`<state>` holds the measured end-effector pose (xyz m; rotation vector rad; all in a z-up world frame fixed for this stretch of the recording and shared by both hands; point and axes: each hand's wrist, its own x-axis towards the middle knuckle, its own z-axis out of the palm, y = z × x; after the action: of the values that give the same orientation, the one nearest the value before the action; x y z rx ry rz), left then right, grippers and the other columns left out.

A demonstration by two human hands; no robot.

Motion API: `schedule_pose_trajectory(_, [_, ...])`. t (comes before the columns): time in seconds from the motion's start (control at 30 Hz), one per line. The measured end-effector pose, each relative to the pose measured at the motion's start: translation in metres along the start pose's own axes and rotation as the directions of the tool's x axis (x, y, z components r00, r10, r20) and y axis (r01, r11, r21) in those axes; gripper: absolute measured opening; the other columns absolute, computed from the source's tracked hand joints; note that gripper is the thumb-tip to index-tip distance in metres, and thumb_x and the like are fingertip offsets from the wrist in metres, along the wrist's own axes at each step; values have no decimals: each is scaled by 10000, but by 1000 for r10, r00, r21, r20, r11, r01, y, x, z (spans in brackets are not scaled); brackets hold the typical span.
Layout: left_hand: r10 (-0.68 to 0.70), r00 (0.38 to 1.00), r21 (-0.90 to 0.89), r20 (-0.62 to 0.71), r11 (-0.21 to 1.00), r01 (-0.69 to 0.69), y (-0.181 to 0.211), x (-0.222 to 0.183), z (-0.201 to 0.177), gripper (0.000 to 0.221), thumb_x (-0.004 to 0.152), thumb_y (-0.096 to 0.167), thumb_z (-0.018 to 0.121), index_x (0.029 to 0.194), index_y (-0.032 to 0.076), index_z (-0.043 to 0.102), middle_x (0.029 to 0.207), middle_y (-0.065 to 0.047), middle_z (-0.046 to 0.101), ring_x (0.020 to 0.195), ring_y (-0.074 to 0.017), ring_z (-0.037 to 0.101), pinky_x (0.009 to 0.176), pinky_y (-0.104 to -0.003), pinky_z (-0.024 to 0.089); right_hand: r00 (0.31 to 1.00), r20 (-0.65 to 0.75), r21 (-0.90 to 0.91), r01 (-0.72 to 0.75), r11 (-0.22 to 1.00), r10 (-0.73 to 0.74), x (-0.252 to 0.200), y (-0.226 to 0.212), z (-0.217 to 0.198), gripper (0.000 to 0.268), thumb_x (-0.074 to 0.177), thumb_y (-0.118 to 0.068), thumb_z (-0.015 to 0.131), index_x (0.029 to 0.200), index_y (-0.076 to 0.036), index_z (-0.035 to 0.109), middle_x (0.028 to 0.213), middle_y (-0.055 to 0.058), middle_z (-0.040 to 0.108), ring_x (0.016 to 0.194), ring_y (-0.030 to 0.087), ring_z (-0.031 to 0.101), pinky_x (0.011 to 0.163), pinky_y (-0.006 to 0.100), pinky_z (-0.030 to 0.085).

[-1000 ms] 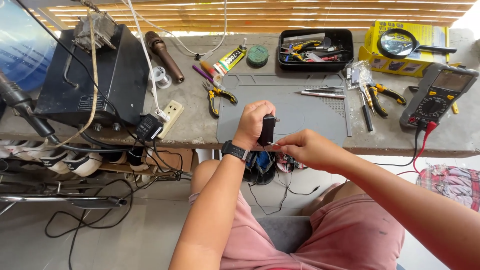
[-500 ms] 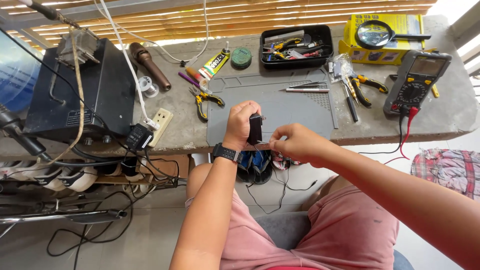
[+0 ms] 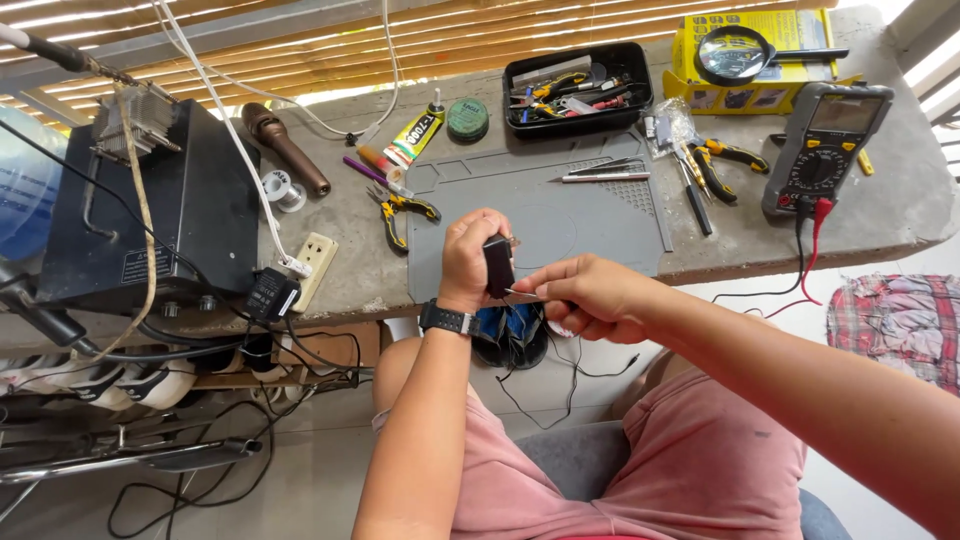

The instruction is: Using a thin metal prying tool to carefully separate the two halves of a plastic power adapter casing.

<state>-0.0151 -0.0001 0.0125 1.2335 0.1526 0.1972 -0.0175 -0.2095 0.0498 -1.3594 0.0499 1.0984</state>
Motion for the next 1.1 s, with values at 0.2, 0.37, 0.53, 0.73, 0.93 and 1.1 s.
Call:
schedule_pose_trajectory(0.2, [119,992,289,28,949,-122,-14,13,-5,229,920,202,618,751,94,727,672,-91,623,690,-178,596,703,-289,547,998,-54,-22,-15,1000,14,0,-4,0,306,1077,-72,636,1299,-118,842,696,38,395,517,61,263,398,179,178])
schedule_pose_trajectory(0.37, [136,991,306,-5,943,-128,-22,10,-2,228,908,197,621,732,102,730,644,-62,613,690,-160,582,704,-279,532,987,-140,-348,22,937,-75,5,7,-1,317,1071,-185,688,1329,-210,870,733,43,605,556,83,490,428,210,347])
schedule_pose_trajectory(0.53, [155,987,312,-34,940,-137,-24,12,0,215,885,175,621,716,94,727,601,-48,573,656,-141,563,641,-274,503,955,-154,-773,45,633,-255,-5,-3,10,426,1077,-196,659,1444,-259,866,1181,61,925,1119,202,871,929,359,689])
schedule_pose_trajectory(0.73, [108,991,308,-83,948,-77,-27,14,3,202,871,213,626,720,120,723,604,-37,555,651,-140,545,635,-264,467,909,6,-950,135,280,-418,-20,-3,19,402,1108,-146,621,1431,-244,840,1165,115,906,1055,343,876,799,452,734])
schedule_pose_trajectory(0.93, [85,989,300,-121,953,-45,-32,17,6,206,856,235,629,712,122,724,591,-49,555,637,-140,519,619,-260,443,893,116,-992,128,-1,-436,-41,-6,23,472,1124,-121,607,1535,-297,759,1031,158,859,882,363,866,660,489,719])
schedule_pose_trajectory(1.1, [38,984,313,-176,950,19,-43,30,1,213,852,237,631,714,124,748,533,-89,545,544,-158,510,523,-259,404,829,331,-903,140,-406,-451,-47,-7,19,530,1072,-73,702,1598,-129,685,1022,253,852,777,350,871,589,555,717])
